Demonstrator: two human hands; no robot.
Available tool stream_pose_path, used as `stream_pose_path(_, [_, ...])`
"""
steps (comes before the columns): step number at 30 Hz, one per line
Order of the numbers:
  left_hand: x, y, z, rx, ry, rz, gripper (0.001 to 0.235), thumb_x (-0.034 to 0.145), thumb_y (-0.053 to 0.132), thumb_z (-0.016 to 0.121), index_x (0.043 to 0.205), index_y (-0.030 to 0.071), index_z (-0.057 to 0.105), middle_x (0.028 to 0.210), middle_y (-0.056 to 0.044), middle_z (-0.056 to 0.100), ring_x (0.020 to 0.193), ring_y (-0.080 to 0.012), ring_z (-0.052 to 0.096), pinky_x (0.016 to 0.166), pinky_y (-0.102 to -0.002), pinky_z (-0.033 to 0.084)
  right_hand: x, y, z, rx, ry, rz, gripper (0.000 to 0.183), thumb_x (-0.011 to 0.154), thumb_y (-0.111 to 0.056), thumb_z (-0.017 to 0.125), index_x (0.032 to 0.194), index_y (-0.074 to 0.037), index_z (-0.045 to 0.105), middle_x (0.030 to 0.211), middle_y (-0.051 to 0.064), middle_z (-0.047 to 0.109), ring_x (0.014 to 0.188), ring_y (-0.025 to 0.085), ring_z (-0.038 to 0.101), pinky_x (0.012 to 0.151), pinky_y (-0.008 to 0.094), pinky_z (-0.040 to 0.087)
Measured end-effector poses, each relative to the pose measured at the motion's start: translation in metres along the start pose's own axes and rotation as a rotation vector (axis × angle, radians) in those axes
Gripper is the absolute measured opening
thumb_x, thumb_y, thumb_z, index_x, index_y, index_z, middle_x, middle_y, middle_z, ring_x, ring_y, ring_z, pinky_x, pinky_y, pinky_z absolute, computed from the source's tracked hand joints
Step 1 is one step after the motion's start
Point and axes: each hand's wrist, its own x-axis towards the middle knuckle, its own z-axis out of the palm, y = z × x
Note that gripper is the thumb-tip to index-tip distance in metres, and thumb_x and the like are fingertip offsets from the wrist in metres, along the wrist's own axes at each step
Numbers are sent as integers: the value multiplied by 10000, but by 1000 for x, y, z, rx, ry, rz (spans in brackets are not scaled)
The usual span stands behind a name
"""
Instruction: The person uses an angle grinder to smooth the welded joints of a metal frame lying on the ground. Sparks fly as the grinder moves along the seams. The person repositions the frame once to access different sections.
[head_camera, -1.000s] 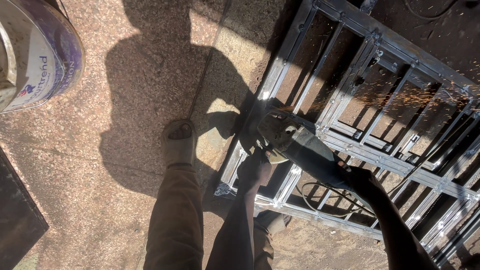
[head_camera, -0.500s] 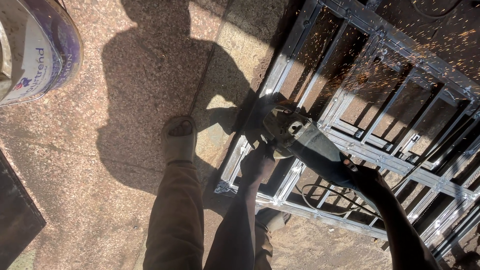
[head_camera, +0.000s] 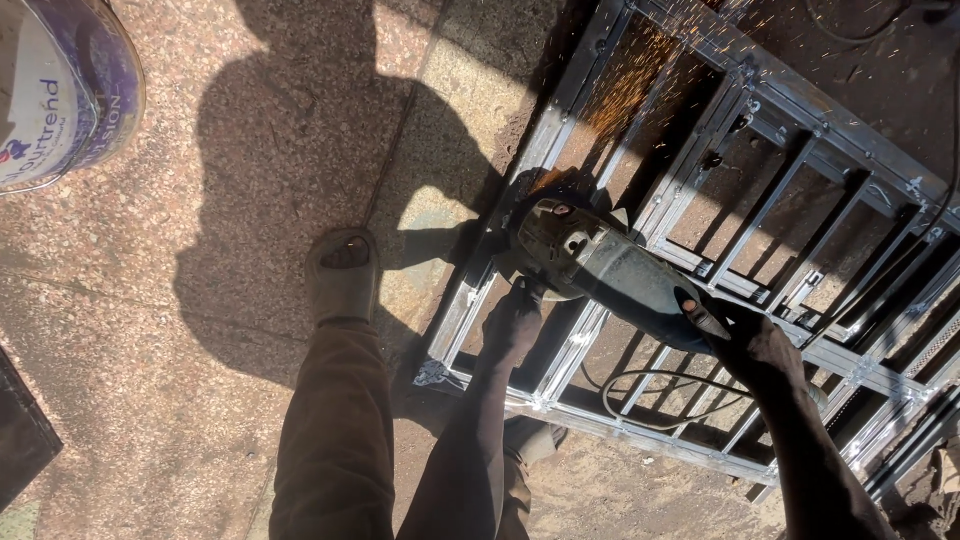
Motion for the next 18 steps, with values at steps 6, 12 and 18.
stream_pose_path(6, [81, -86, 79, 345, 296, 676, 445, 942, -27, 641, 1370, -46, 520, 1261, -245, 641, 996, -331, 705, 834, -364, 637, -22, -29, -40, -40, 15, -44, 788, 809, -823, 336, 1442, -433, 598, 1295, 89, 728, 1180, 363, 683, 839, 511, 590])
stream_pose_path(12, [108, -109, 119, -46, 233, 270, 493, 1102, 435, 310, 1299, 38, 526, 1159, -196, 677, 960, -311, 701, 798, -382, 607, -4, -28, -48, -55, 55, -62, 890, 708, -880, 349, 1424, -415, 600, 1197, 102, 768, 1099, 335, 737, 916, 513, 598])
stream_pose_path(18, [1, -7, 3, -11, -107, -84, 675, 1040, 588, 176, 1404, 138, 523, 1339, -193, 664, 1179, -379, 694, 927, -501, 594, -12, -25, -34, 137, -96, -83, 772, 791, -793, 366, 1322, -347, 704, 1189, 45, 787, 1118, 269, 728, 888, 437, 560])
